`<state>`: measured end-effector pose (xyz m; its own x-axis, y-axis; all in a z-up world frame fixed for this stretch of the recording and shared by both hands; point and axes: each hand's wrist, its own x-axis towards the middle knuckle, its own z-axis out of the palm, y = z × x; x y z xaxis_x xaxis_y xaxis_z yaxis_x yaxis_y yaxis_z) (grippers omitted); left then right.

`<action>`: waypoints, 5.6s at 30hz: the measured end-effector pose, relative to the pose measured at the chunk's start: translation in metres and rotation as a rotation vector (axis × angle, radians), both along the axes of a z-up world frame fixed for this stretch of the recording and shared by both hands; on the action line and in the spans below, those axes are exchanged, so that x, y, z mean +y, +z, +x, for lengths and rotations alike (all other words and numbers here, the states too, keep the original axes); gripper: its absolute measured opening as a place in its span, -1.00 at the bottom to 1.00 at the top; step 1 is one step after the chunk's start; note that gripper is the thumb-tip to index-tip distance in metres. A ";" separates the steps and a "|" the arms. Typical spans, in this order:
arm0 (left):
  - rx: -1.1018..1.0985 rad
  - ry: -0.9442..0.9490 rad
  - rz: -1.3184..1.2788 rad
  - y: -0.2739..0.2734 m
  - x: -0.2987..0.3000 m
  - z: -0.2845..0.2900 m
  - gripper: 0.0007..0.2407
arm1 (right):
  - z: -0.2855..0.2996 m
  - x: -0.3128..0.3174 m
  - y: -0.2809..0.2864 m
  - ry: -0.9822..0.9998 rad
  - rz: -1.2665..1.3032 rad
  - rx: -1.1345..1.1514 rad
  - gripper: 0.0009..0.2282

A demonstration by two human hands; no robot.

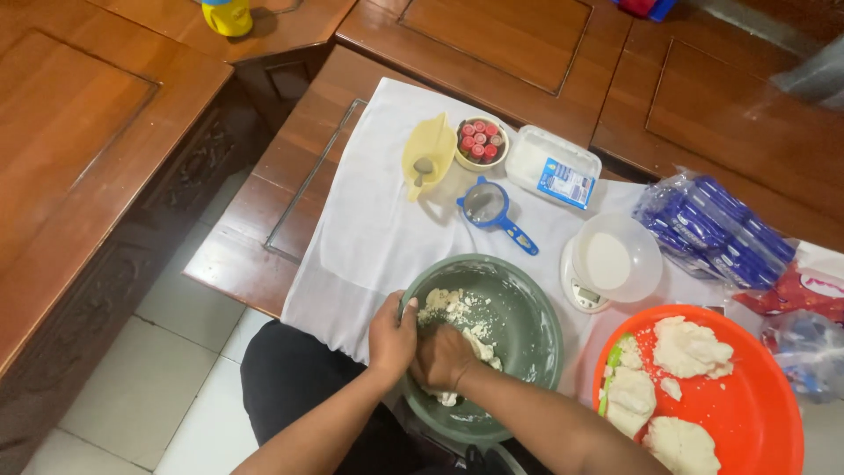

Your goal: Kneading dough in a bowl and incorporating additional ingredients

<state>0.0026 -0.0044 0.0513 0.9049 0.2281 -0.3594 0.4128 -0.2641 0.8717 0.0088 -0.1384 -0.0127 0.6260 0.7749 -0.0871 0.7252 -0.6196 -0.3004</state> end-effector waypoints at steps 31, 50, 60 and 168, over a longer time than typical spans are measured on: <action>-0.021 -0.060 0.186 -0.016 -0.009 -0.009 -0.66 | 0.008 0.005 -0.017 -0.379 0.350 0.207 -0.66; -0.207 -0.044 0.260 -0.043 -0.004 -0.014 -0.69 | 0.011 -0.053 0.003 -0.289 -0.079 0.493 -0.70; -0.084 0.044 0.151 -0.010 -0.016 -0.013 -0.70 | -0.043 -0.023 0.000 -0.106 0.158 -0.276 -0.75; 0.041 0.037 0.028 -0.036 -0.021 0.001 -0.84 | -0.032 -0.053 0.012 -0.102 -0.096 0.320 -0.65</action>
